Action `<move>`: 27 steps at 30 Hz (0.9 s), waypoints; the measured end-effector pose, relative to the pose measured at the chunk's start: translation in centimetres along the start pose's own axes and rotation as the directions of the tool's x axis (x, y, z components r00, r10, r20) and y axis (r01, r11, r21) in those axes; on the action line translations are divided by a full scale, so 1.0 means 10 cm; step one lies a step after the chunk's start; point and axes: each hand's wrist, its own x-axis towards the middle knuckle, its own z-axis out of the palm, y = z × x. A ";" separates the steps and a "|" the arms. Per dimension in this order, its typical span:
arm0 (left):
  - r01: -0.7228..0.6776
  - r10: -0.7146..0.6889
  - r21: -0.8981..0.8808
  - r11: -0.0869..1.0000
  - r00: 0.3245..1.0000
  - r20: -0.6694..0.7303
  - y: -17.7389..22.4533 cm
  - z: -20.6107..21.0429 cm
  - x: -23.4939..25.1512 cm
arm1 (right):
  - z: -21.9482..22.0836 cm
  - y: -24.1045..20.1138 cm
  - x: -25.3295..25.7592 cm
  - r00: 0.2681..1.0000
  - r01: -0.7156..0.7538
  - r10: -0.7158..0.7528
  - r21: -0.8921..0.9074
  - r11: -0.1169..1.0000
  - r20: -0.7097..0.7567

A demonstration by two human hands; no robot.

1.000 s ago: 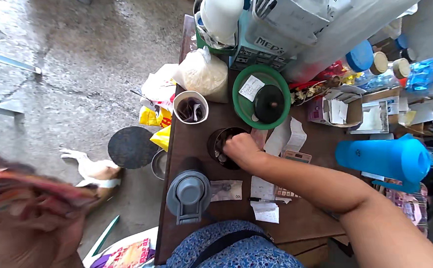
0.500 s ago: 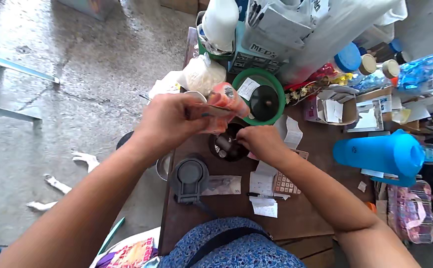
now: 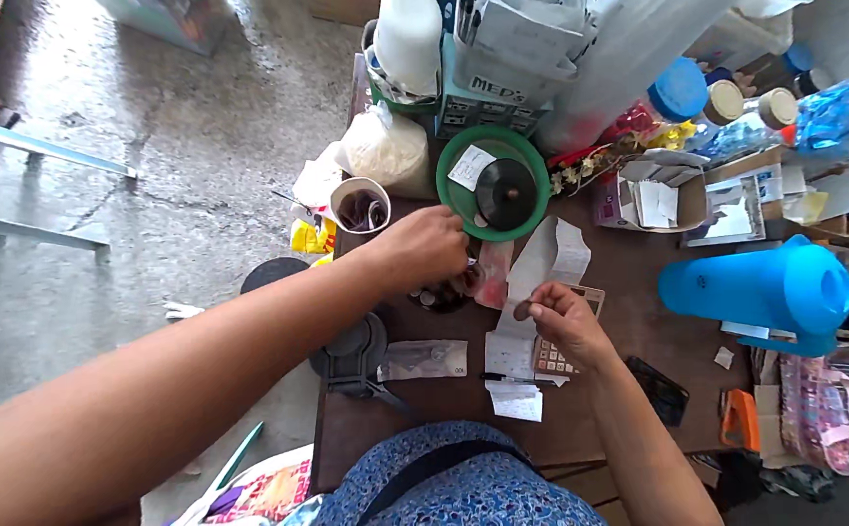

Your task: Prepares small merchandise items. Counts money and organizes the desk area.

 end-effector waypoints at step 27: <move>0.257 -0.292 -0.155 0.954 0.912 -0.287 -0.16 -0.76 -0.93 | 0.98 0.90 0.00 0.972 0.096 0.171 -0.940 0.326 0.159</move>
